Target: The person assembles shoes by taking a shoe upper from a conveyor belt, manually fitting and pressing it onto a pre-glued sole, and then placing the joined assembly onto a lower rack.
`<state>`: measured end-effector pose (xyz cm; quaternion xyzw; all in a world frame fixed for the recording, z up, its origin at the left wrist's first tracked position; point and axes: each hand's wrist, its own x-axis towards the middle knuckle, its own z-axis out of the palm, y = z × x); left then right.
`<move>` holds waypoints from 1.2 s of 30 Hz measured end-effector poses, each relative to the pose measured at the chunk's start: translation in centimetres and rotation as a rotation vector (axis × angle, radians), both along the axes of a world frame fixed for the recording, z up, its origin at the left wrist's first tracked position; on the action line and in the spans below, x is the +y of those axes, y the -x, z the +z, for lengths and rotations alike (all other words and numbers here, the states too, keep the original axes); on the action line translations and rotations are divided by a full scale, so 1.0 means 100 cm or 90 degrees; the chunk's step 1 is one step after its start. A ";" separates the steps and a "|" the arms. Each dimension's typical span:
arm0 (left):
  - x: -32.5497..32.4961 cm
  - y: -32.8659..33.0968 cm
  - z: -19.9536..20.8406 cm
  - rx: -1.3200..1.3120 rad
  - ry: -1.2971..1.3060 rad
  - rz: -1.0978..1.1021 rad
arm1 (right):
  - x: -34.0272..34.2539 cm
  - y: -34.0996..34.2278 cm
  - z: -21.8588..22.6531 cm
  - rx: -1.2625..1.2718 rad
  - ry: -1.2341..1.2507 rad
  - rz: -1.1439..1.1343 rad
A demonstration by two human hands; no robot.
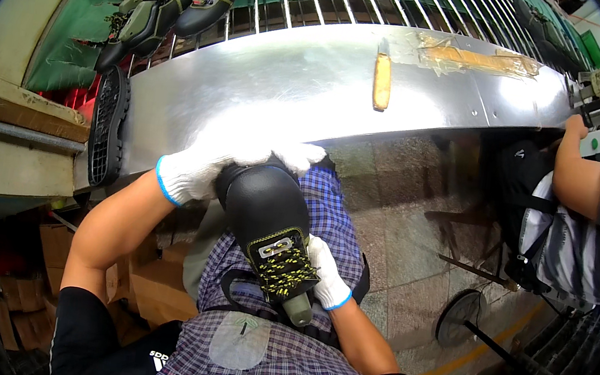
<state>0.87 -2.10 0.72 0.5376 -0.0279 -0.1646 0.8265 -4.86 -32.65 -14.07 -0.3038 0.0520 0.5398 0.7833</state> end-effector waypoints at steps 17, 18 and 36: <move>-0.001 0.031 0.168 -0.311 -0.422 0.197 | 0.059 -0.046 0.125 -0.162 -0.062 -0.101; 0.003 0.036 0.166 -0.280 -0.422 0.193 | 0.061 -0.031 0.132 -0.148 -0.036 -0.137; -0.055 0.220 -0.076 -0.167 -0.500 0.345 | 0.116 -0.146 0.250 -0.920 0.337 0.392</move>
